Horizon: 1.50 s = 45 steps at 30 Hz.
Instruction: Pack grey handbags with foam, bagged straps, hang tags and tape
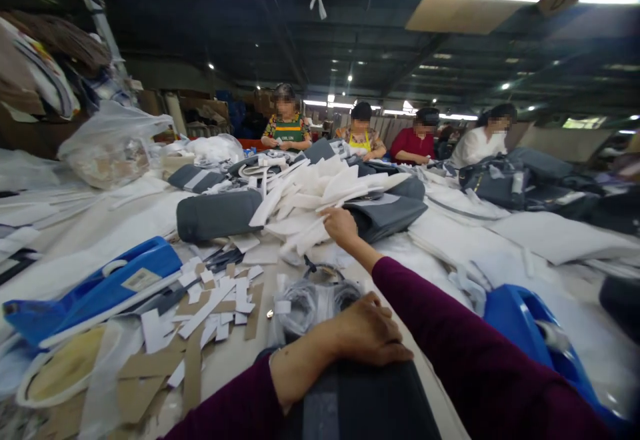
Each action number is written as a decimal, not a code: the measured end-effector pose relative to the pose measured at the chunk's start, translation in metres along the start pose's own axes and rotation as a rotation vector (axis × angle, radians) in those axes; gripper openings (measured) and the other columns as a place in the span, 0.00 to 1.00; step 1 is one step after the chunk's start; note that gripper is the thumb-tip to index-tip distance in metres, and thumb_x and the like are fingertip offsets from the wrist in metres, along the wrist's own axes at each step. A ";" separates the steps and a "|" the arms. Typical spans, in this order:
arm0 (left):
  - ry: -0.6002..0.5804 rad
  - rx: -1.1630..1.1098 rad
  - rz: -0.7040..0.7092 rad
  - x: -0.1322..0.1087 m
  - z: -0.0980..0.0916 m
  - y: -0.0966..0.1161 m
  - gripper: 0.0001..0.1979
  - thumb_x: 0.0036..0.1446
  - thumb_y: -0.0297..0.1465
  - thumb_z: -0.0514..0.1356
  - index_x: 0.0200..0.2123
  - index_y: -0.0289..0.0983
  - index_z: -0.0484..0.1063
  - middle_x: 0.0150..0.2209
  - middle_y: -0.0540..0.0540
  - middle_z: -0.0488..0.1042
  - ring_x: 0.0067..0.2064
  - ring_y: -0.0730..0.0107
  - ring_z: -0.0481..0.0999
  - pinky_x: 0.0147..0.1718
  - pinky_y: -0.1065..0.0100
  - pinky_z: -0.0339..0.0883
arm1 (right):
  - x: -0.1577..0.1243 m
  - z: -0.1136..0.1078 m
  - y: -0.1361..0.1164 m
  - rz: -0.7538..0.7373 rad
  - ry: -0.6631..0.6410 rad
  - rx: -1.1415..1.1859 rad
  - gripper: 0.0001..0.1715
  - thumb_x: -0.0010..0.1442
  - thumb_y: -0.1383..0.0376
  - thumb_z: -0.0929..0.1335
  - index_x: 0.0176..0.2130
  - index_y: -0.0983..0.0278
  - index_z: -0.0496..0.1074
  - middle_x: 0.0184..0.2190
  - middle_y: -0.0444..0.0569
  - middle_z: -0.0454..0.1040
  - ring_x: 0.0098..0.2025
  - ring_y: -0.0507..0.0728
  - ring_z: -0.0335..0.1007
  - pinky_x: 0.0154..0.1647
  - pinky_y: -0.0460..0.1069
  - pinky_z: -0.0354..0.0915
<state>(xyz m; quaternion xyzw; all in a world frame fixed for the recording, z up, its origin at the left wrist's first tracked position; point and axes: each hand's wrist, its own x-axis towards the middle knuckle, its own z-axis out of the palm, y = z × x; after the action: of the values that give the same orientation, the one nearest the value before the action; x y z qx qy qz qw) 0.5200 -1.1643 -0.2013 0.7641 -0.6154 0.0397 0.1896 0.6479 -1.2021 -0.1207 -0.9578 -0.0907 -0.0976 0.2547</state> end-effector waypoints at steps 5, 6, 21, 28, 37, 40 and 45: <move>-0.114 0.005 0.010 0.006 -0.011 0.003 0.21 0.67 0.41 0.48 0.27 0.36 0.69 0.29 0.47 0.76 0.37 0.66 0.71 0.47 0.60 0.55 | -0.052 -0.072 0.062 0.203 0.076 0.420 0.24 0.64 0.62 0.57 0.55 0.68 0.68 0.42 0.53 0.75 0.37 0.54 0.72 0.35 0.48 0.68; -0.125 -0.011 0.011 0.008 -0.012 0.003 0.21 0.68 0.41 0.47 0.27 0.36 0.69 0.29 0.47 0.75 0.38 0.66 0.71 0.48 0.60 0.55 | -0.071 -0.084 0.078 0.255 0.101 0.507 0.24 0.61 0.62 0.61 0.54 0.67 0.68 0.42 0.52 0.75 0.35 0.54 0.72 0.33 0.47 0.67; -0.232 -0.244 -0.084 0.025 -0.022 0.013 0.12 0.65 0.34 0.48 0.34 0.37 0.67 0.34 0.46 0.71 0.41 0.61 0.67 0.50 0.54 0.51 | -0.239 -0.024 0.142 0.271 -0.040 0.789 0.38 0.46 0.76 0.66 0.58 0.64 0.68 0.58 0.50 0.69 0.60 0.58 0.63 0.64 0.55 0.55; -0.223 -0.225 -0.112 0.023 -0.020 0.012 0.13 0.65 0.35 0.47 0.32 0.37 0.67 0.31 0.46 0.69 0.37 0.63 0.66 0.50 0.52 0.52 | -0.245 -0.013 0.136 0.286 -0.124 0.855 0.38 0.44 0.76 0.67 0.56 0.61 0.71 0.54 0.46 0.73 0.56 0.60 0.67 0.61 0.54 0.58; -0.076 -0.126 -0.121 0.020 -0.018 0.007 0.14 0.63 0.39 0.51 0.37 0.36 0.71 0.55 0.37 0.64 0.57 0.51 0.61 0.56 0.52 0.54 | -0.212 0.006 0.124 0.239 -0.171 0.985 0.25 0.52 0.72 0.67 0.51 0.64 0.73 0.48 0.47 0.76 0.51 0.60 0.71 0.55 0.53 0.63; -0.118 -0.127 -0.140 0.018 -0.013 0.003 0.22 0.62 0.45 0.51 0.51 0.36 0.65 0.62 0.35 0.59 0.62 0.49 0.58 0.60 0.51 0.48 | -0.232 -0.017 0.132 0.187 -0.238 1.032 0.35 0.51 0.77 0.63 0.58 0.62 0.65 0.54 0.48 0.72 0.54 0.58 0.68 0.55 0.54 0.64; -0.243 -0.199 -0.091 0.017 -0.013 -0.001 0.21 0.64 0.47 0.47 0.50 0.39 0.66 0.56 0.39 0.70 0.58 0.54 0.67 0.59 0.53 0.47 | -0.319 -0.048 0.147 0.009 -0.101 0.593 0.41 0.49 0.83 0.58 0.59 0.59 0.62 0.61 0.53 0.60 0.62 0.56 0.58 0.61 0.55 0.58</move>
<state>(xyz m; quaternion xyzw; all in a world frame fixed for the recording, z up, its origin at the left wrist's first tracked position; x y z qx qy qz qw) 0.5269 -1.1752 -0.1849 0.7679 -0.5992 -0.1227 0.1902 0.3667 -1.3914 -0.2231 -0.8457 -0.1235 -0.0178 0.5189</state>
